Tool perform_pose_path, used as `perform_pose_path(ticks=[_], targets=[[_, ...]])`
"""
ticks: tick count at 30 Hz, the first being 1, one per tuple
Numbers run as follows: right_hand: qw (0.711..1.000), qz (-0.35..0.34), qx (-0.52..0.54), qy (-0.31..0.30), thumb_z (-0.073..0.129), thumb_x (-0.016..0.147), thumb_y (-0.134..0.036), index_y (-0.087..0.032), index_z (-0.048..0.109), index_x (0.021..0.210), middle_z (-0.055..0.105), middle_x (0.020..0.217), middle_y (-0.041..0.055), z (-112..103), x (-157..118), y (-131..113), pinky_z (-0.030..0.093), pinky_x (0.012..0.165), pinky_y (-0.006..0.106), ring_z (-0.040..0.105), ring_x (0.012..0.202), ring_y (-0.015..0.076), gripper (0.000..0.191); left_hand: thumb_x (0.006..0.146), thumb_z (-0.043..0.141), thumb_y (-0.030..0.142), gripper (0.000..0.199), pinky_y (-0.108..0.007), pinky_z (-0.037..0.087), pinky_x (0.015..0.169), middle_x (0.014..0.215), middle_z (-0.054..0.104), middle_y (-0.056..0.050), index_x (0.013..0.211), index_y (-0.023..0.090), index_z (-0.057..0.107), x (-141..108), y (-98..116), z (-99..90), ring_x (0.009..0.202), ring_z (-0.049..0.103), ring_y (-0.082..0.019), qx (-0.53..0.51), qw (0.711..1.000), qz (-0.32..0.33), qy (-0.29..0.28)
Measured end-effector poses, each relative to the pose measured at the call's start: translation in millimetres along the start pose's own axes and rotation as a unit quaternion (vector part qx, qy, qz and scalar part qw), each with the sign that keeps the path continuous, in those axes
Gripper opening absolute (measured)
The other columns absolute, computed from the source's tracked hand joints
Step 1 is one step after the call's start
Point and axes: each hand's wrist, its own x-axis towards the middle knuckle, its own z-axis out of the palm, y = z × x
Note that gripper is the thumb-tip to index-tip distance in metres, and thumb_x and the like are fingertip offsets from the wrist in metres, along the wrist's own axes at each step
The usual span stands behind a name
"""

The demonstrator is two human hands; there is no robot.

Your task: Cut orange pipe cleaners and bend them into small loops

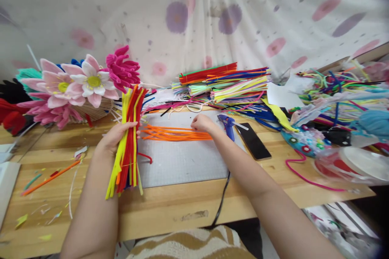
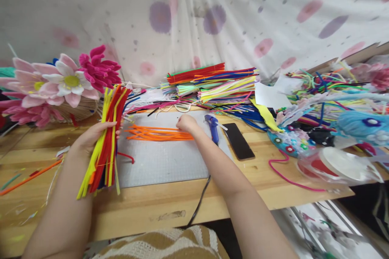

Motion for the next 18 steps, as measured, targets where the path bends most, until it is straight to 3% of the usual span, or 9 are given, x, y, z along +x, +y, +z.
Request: perform_pose_path(ticks=[2, 4, 6, 8, 11, 14, 18], targets=[[0.999, -0.034, 0.006, -0.006, 0.059, 0.066, -0.020, -0.016, 0.066, 0.065, 0.064, 0.060, 0.0051, -3.4, -6.6, -7.9, 0.043, 0.059, 0.026, 0.060, 0.061, 0.0162, 0.008, 0.075, 0.057, 0.020, 0.017, -0.023, 0.052, 0.045, 0.063, 0.064, -0.007, 0.085, 0.008, 0.062, 3.8, -6.7, 12.9, 0.049, 0.060, -0.013, 0.044, 0.999, -0.014, -0.009], [0.990, -0.115, 0.083, 0.018, 0.058, 0.071, -0.024, -0.015, 0.066, 0.075, 0.063, 0.062, 0.0030, -4.3, -13.2, -19.7, 0.043, 0.059, 0.023, 0.057, 0.058, 0.0126, 0.013, 0.078, 0.054, 0.026, 0.021, -0.024, 0.052, 0.046, 0.062, 0.065, -0.010, 0.083, 0.007, 0.062, 7.6, -14.8, 29.0, 0.050, 0.062, -0.016, 0.058, 0.997, -0.028, -0.029], [0.955, -0.214, 0.202, 0.023, 0.057, 0.073, -0.026, -0.015, 0.064, 0.082, 0.063, 0.067, 0.0009, -2.7, -19.8, -35.9, 0.042, 0.056, 0.020, 0.054, 0.056, 0.0085, 0.016, 0.080, 0.050, 0.025, 0.023, -0.026, 0.052, 0.046, 0.062, 0.066, -0.010, 0.086, 0.008, 0.063, 11.6, -22.9, 45.0, 0.050, 0.062, -0.018, 0.055, 0.996, -0.051, -0.045], [0.916, -0.263, 0.304, -0.001, 0.056, 0.074, -0.024, -0.015, 0.062, 0.087, 0.062, 0.070, -0.0008, 1.0, -24.9, -53.8, 0.041, 0.051, 0.018, 0.050, 0.052, 0.0060, 0.017, 0.080, 0.047, 0.021, 0.023, -0.028, 0.053, 0.048, 0.061, 0.066, -0.009, 0.090, 0.008, 0.063, 15.5, -29.5, 58.1, 0.049, 0.062, -0.018, 0.035, 0.996, -0.056, -0.052], [0.900, -0.261, 0.348, -0.025, 0.054, 0.074, -0.018, -0.014, 0.060, 0.083, 0.060, 0.069, -0.0014, 9.1, -26.2, -74.3, 0.041, 0.049, 0.017, 0.050, 0.053, 0.0055, 0.012, 0.079, 0.044, 0.017, 0.025, -0.028, 0.053, 0.049, 0.058, 0.066, -0.008, 0.090, 0.007, 0.064, 19.1, -34.9, 69.4, 0.047, 0.062, -0.018, 0.001, 0.997, -0.060, -0.049], [0.925, -0.220, 0.309, 0.004, 0.055, 0.073, -0.019, -0.013, 0.060, 0.077, 0.061, 0.070, 0.0001, 17.6, -19.1, -81.6, 0.043, 0.053, 0.018, 0.054, 0.058, 0.0070, 0.009, 0.079, 0.042, 0.015, 0.026, -0.027, 0.052, 0.048, 0.056, 0.065, -0.007, 0.090, 0.007, 0.064, 18.9, -35.6, 71.6, 0.045, 0.060, -0.017, -0.020, 0.997, -0.067, -0.029], [0.950, -0.177, 0.256, 0.024, 0.057, 0.073, -0.034, -0.014, 0.058, 0.070, 0.061, 0.067, 0.0015, 23.6, -8.2, -81.9, 0.045, 0.051, 0.020, 0.055, 0.054, 0.0086, 0.020, 0.076, 0.043, 0.013, 0.026, -0.026, 0.052, 0.050, 0.058, 0.066, -0.007, 0.089, 0.007, 0.064, 17.4, -37.0, 69.0, 0.048, 0.061, -0.016, -0.036, 0.998, -0.054, -0.013]])
